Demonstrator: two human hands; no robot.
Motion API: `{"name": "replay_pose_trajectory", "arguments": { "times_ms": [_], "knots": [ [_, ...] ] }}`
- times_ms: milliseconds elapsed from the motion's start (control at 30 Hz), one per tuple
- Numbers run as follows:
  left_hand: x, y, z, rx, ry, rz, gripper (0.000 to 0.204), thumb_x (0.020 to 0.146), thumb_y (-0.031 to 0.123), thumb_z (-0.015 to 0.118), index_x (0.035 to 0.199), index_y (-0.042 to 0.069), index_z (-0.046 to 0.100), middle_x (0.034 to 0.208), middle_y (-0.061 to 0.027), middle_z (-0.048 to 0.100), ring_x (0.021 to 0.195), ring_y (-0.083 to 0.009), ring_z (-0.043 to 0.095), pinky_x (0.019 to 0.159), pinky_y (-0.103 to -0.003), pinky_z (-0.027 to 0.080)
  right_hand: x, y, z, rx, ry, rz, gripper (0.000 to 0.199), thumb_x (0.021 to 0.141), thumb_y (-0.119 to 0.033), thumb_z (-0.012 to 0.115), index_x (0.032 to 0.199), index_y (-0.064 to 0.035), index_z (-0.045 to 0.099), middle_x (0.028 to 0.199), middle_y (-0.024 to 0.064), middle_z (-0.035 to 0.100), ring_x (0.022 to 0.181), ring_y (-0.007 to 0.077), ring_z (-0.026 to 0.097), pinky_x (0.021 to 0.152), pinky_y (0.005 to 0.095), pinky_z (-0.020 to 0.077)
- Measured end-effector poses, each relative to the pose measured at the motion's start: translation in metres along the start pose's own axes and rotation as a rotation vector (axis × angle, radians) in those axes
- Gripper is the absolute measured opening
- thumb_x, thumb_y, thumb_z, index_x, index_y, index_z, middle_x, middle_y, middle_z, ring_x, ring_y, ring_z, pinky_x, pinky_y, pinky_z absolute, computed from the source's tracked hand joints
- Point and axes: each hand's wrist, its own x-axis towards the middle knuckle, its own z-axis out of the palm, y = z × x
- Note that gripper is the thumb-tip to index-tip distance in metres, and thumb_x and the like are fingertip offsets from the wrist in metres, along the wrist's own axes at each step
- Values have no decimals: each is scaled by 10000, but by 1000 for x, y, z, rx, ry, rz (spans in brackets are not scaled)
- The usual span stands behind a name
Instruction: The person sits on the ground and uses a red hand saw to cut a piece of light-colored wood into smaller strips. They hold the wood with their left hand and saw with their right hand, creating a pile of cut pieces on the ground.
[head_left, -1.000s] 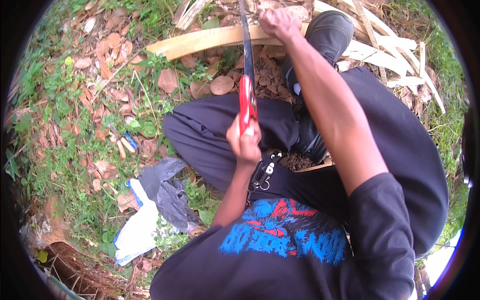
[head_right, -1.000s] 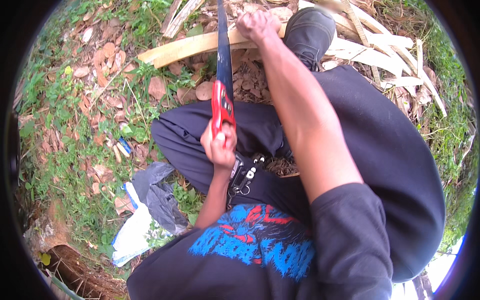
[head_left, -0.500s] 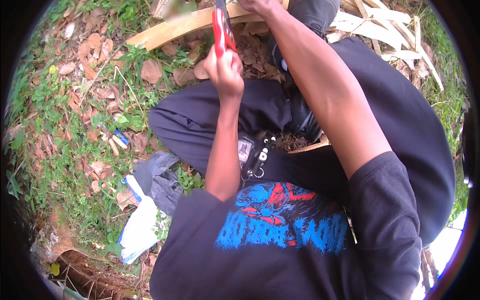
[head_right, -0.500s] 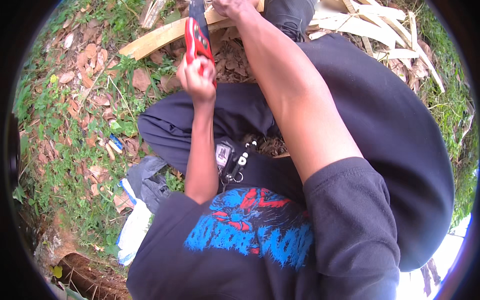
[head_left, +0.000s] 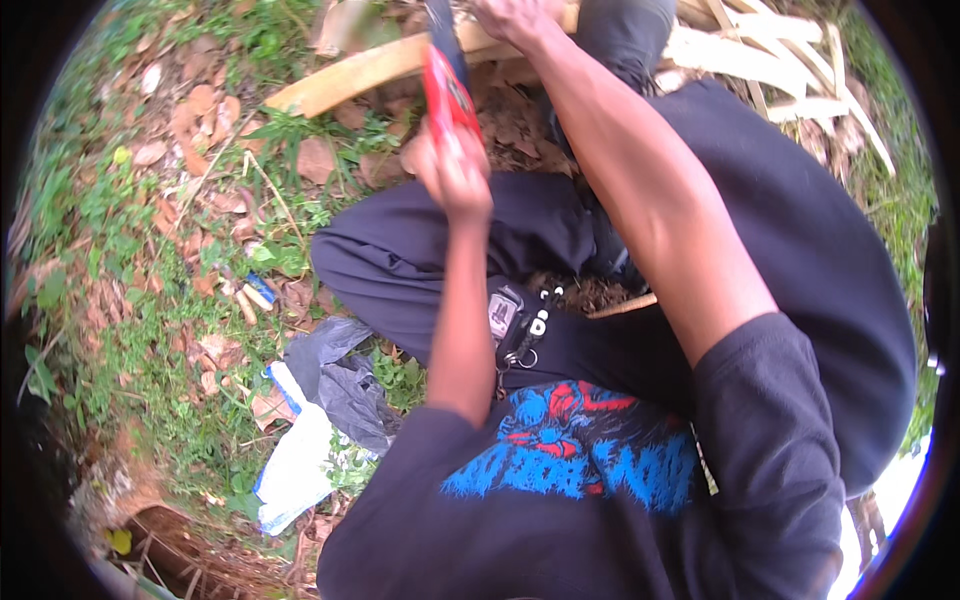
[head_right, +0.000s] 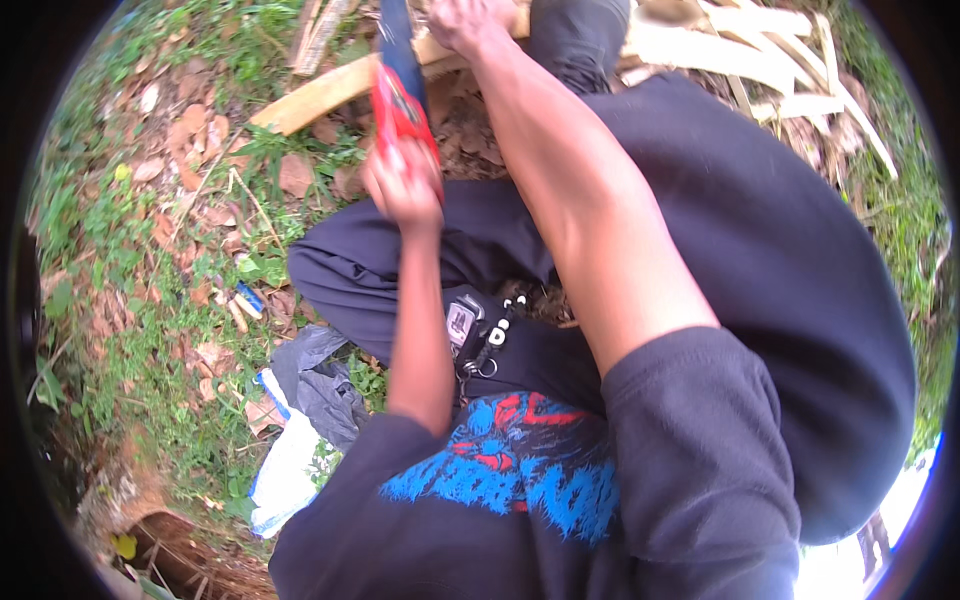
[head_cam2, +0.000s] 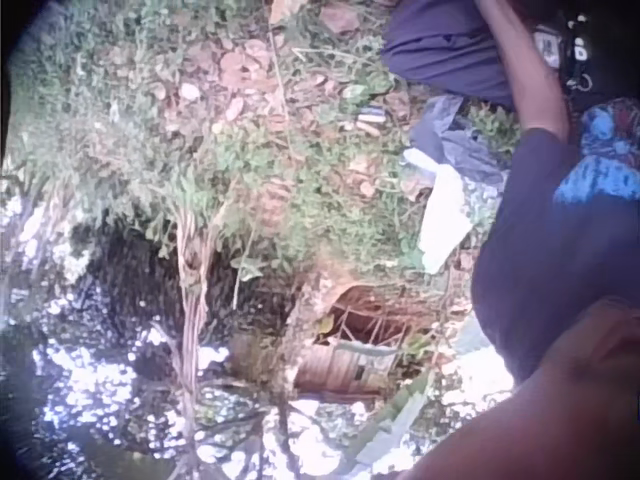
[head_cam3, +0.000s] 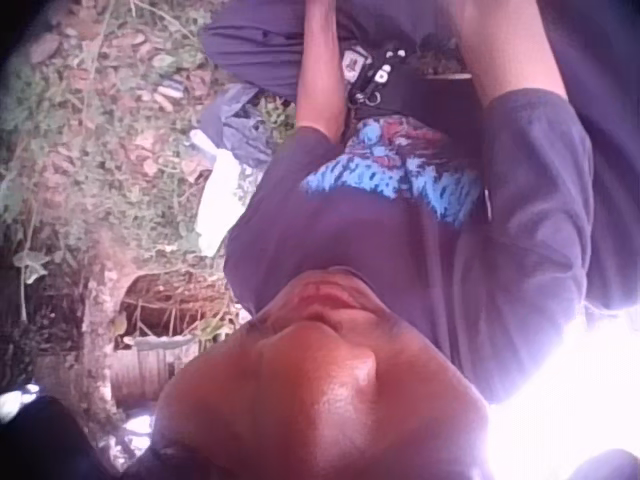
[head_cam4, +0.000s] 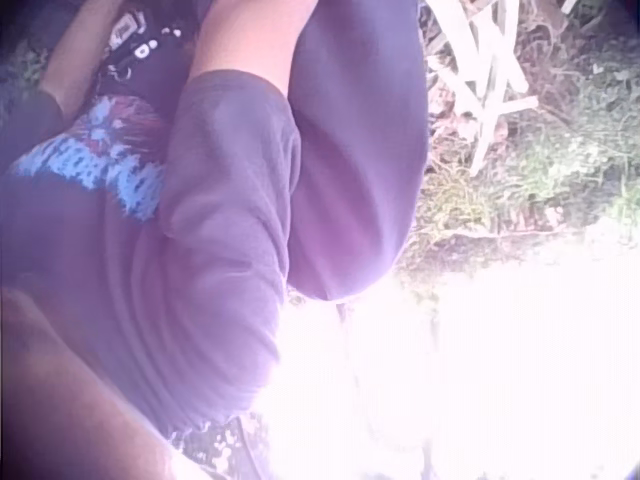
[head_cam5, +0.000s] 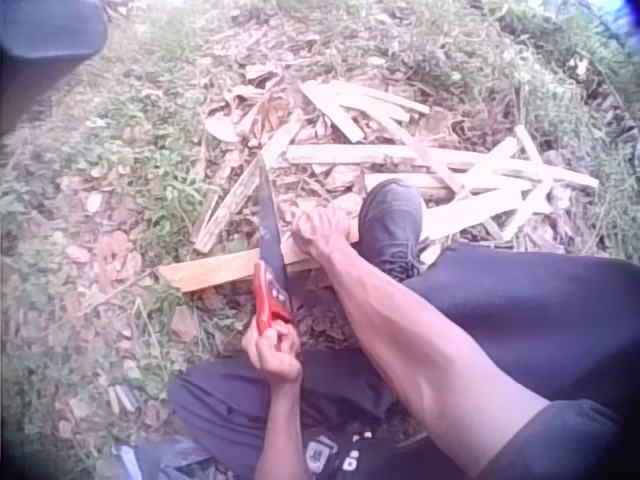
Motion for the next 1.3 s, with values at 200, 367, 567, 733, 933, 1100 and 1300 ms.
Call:
{"name": "replay_pose_trajectory", "arguments": {
  "times_ms": [200, 367, 567, 733, 933, 1100, 1300],
  "knots": [
    [-47, -1, -1, -125, 69, 8, 288, 978, 170, 393, 1008, -76, 539, 625, -27, 461, 441, -93, 400, 388, -233, 345, 0, -7, -1, -29, 3, 19, 267, 832, -365, 558, 663, -202, 685, 705, 43, 703, 642, 206, 664, 564, 413, 469],
    [28, -7, 16, -115, 88, 6, 234, 1005, 144, 376, 1006, -29, 534, 657, -38, 466, 507, -114, 450, 437, -250, 387, -8, -8, -4, -8, 32, 41, 273, 836, -366, 551, 668, -201, 687, 709, 43, 705, 649, 207, 667, 575, 415, 472],
    [-60, 28, -5, -180, 79, -136, 312, 940, 187, 472, 1109, -73, 511, 595, -14, 436, 425, -75, 386, 385, -207, 329, -6, -16, -1, -32, 15, 30, 280, 842, -369, 543, 674, -199, 688, 714, 44, 707, 659, 208, 670, 588, 418, 477],
    [49, 16, 25, -129, -52, -50, 150, 944, 119, 441, 820, 40, 474, 622, 9, 445, 500, -65, 399, 445, -210, 319, 17, -5, -17, -46, 46, 5, 287, 847, -371, 536, 679, -197, 690, 718, 44, 708, 666, 209, 673, 599, 421, 481],
    [-108, 48, -2, -65, 135, -150, 296, 832, 191, 475, 934, -77, 545, 623, -10, 445, 462, -37, 359, 433, -183, 283, -5, -11, -14, -121, -5, 23, 295, 853, -373, 527, 684, -195, 692, 723, 44, 710, 676, 210, 676, 612, 424, 485],
    [-91, 39, 14, -92, 104, -107, 203, 789, 144, 448, 855, -39, 506, 651, -29, 458, 482, -47, 354, 431, -202, 275, 7, -1, -18, -142, -16, -15, 302, 858, -375, 521, 689, -193, 693, 728, 44, 711, 683, 211, 679, 623, 427, 489],
    [-90, 46, -23, -128, 68, -121, 240, 849, 221, 516, 788, -10, 491, 649, -26, 453, 485, -46, 333, 426, -210, 248, 0, -4, -16, -188, -60, -42, 310, 863, -377, 512, 695, -191, 695, 733, 45, 713, 692, 213, 682, 636, 430, 494]
  ]
}}
